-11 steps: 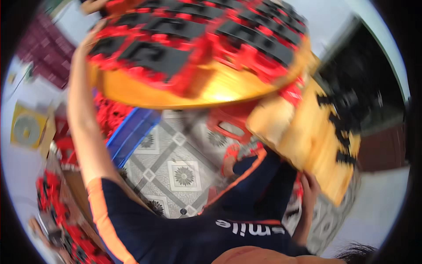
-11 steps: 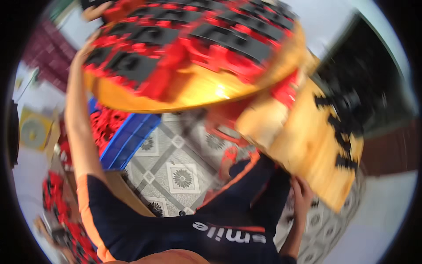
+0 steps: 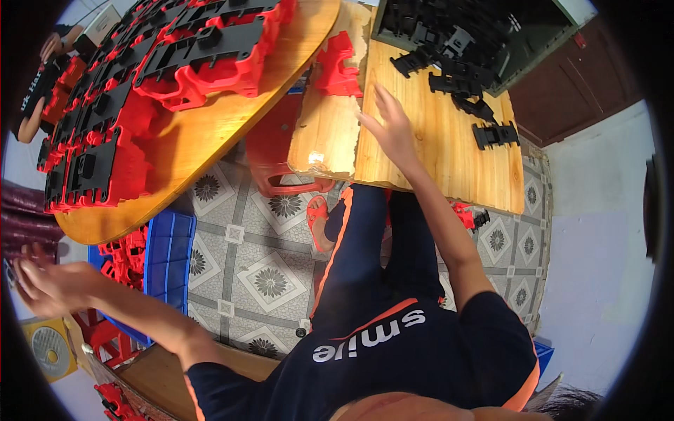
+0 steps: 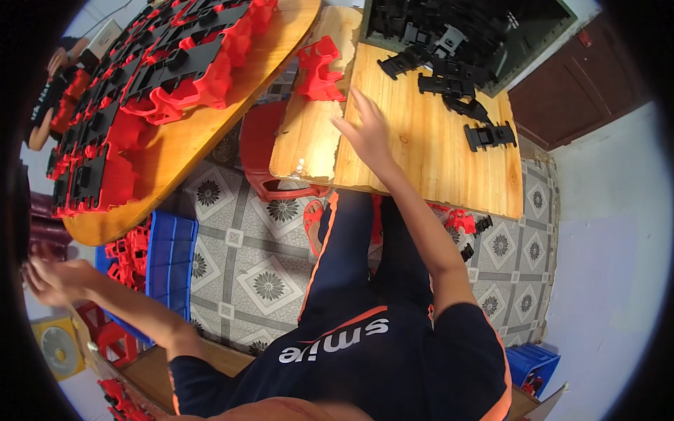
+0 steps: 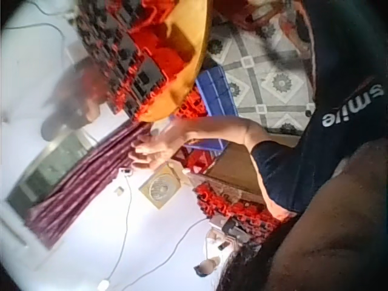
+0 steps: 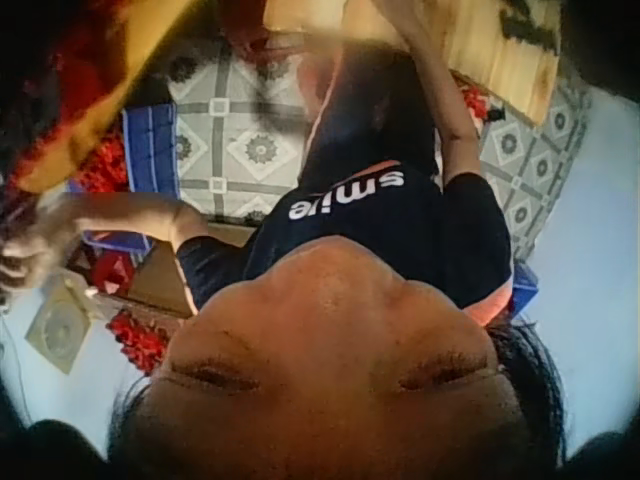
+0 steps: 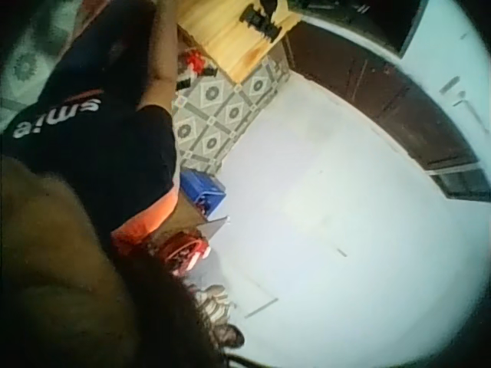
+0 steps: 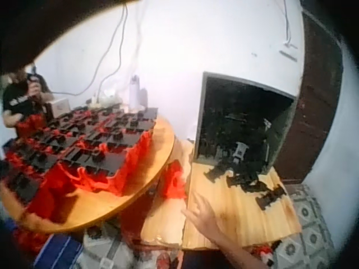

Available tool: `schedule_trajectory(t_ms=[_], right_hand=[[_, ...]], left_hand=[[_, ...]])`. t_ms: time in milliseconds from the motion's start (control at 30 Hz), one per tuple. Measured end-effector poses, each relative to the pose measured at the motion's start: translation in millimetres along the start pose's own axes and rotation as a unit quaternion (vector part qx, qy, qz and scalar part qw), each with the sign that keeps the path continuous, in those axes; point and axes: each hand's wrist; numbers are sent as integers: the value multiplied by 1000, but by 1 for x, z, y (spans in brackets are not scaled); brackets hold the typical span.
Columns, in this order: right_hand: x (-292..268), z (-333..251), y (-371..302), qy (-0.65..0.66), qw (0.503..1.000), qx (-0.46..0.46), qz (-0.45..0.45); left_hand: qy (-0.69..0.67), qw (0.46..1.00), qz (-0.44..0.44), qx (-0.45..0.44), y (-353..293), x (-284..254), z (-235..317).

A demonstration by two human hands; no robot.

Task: Assembling black plastic underside covers onto red toy car bodies.

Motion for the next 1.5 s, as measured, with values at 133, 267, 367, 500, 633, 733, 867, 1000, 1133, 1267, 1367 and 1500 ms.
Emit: schedule_trajectory(t_ms=[133,267,367,500,633,733,867,1000,1133,1267,1367,1500], right_hand=[[31,39,56,1,990,129,-56],[28,-5,29,74,985,50,-147],[-7,-33,-10,42,950,-130,-281],[-51,-9,41,164,950,-34,-265],[-104,108,149,-428,903,-35,27],[-125,151,164,-474,876,16,-93],[-102,89,109,-140,981,-133,19],[-121,119,24,119,990,74,14],[-139,96,-14,76,995,70,13],[-153,44,0,-33,999,-35,-2],[-155,33,-1,-7,987,-56,-150],[-153,34,-20,-126,938,-85,-312]], left_hand=[[-263,909,-261,-189,-106,21,245],[-365,625,-449,-524,-189,62,278],[-375,554,-420,-613,-232,93,303],[-362,459,-407,-702,-263,99,309],[-418,440,-418,-676,-259,80,335],[-407,431,-428,-682,-255,63,347],[-373,448,-410,-701,-260,30,341],[-388,412,-413,-713,-265,25,353],[-380,420,-424,-707,-264,29,361],[-382,430,-428,-697,-258,24,363],[-387,430,-427,-695,-256,20,362],[-386,431,-406,-707,-250,15,363]])
Point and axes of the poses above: each hand's wrist, its own y-axis towards the middle knuckle, its own x-axis out of the palm, z = x × y, and after that the axes turned 12 degrees about y, right-handed
